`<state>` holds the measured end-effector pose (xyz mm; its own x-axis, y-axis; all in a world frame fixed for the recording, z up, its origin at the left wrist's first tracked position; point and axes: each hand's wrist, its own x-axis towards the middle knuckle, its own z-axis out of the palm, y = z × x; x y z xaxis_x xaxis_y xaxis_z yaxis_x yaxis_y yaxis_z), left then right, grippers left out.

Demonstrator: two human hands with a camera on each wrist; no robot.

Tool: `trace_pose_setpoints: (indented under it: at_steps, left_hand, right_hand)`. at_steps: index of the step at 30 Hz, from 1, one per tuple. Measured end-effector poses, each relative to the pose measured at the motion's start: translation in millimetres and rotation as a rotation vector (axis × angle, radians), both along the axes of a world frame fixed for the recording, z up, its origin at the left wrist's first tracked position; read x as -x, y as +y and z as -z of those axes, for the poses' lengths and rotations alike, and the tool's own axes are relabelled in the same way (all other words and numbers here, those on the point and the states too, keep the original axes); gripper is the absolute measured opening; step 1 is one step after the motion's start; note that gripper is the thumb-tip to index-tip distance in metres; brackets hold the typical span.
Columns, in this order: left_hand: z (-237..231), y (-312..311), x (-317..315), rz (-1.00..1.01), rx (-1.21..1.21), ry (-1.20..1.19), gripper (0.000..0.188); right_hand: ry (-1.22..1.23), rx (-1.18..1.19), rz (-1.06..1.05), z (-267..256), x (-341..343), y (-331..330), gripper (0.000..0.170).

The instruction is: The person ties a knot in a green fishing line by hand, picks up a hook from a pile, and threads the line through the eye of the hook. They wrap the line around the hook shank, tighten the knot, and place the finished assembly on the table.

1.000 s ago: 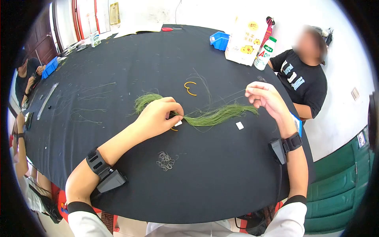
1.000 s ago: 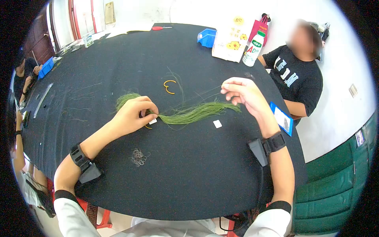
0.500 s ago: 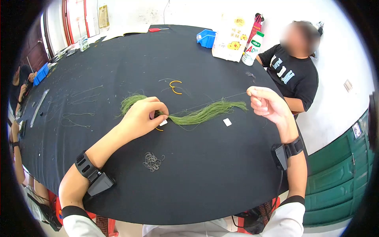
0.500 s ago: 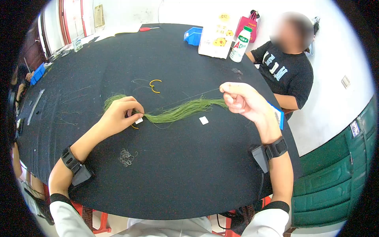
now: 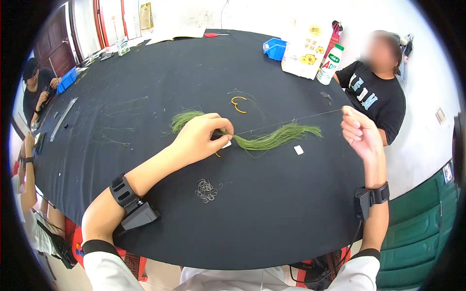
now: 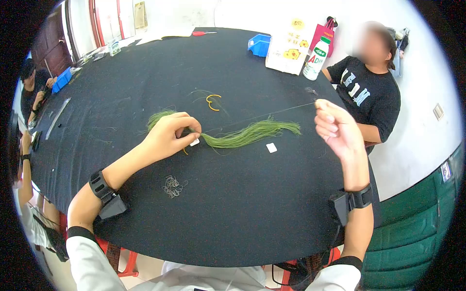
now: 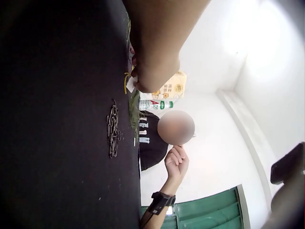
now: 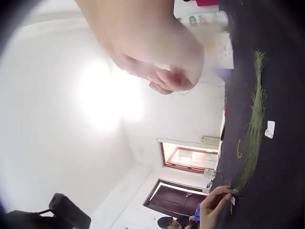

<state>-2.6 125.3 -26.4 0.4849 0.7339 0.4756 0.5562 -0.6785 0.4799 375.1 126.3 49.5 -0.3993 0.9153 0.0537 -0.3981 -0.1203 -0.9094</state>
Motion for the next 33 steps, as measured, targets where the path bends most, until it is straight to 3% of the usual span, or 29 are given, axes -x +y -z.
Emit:
trace_pose_setpoints:
  at_steps: [5,10,17,19,20,21,23,26,27,28,29,31,33]
  left_hand:
    - [3,1,1,-0.01,-0.053,-0.011,0.011]
    - [2,0,-1,-0.02,-0.079,-0.021,0.009]
    - [2,-3,-4,-0.06,-0.096,0.038,0.009]
    - [10,1,2,-0.091,-0.152,0.05,0.009]
    - [2,-4,2,-0.15,0.019,0.089,0.011]
    - [5,-2,3,-0.14,-0.072,0.067,0.012]
    - [11,3,3,-0.114,-0.259,0.026,0.014]
    - [-9,-9,-7,-0.292,-0.478,0.048,0.015]
    - [-13,-15,-10,-0.238,-0.426,0.008,0.015]
    - [-17,-20,-11,-0.185,-0.374,-0.031,0.015]
    - [-23,-28,-11,-0.135,-0.322,-0.067,0.015]
    - [-40,-59,-16,0.014,0.087,-0.113,0.023]
    - [-47,-86,-23,0.1,0.195,-0.24,0.033]
  right_hand:
    - [0.244,0.011,0.105,-23,-24,-5,0.01]
    - [0.463,-0.16,0.139,-40,-64,-8,0.01]
    - [0.547,-0.327,0.275,-64,-111,-27,0.009]
    - [0.526,-0.417,0.398,-70,-166,-25,0.017]
    - [0.537,-0.452,0.393,-71,-172,-28,0.019]
    - [0.548,-0.487,0.388,-74,-179,-31,0.021]
    - [0.347,-0.522,0.439,-72,-139,-39,0.023]
    - [0.085,-0.475,0.398,-56,-26,-59,0.027]
    - [-0.051,-0.496,0.419,-43,8,-62,0.029]
    - [-0.287,-0.494,0.584,-36,55,-73,0.031]
    - [-0.382,-0.501,0.364,-26,73,-78,0.034]
    - [-0.429,-0.322,0.117,-2,106,-91,0.03]
    - [-0.446,-0.074,-0.105,11,125,-98,0.039]
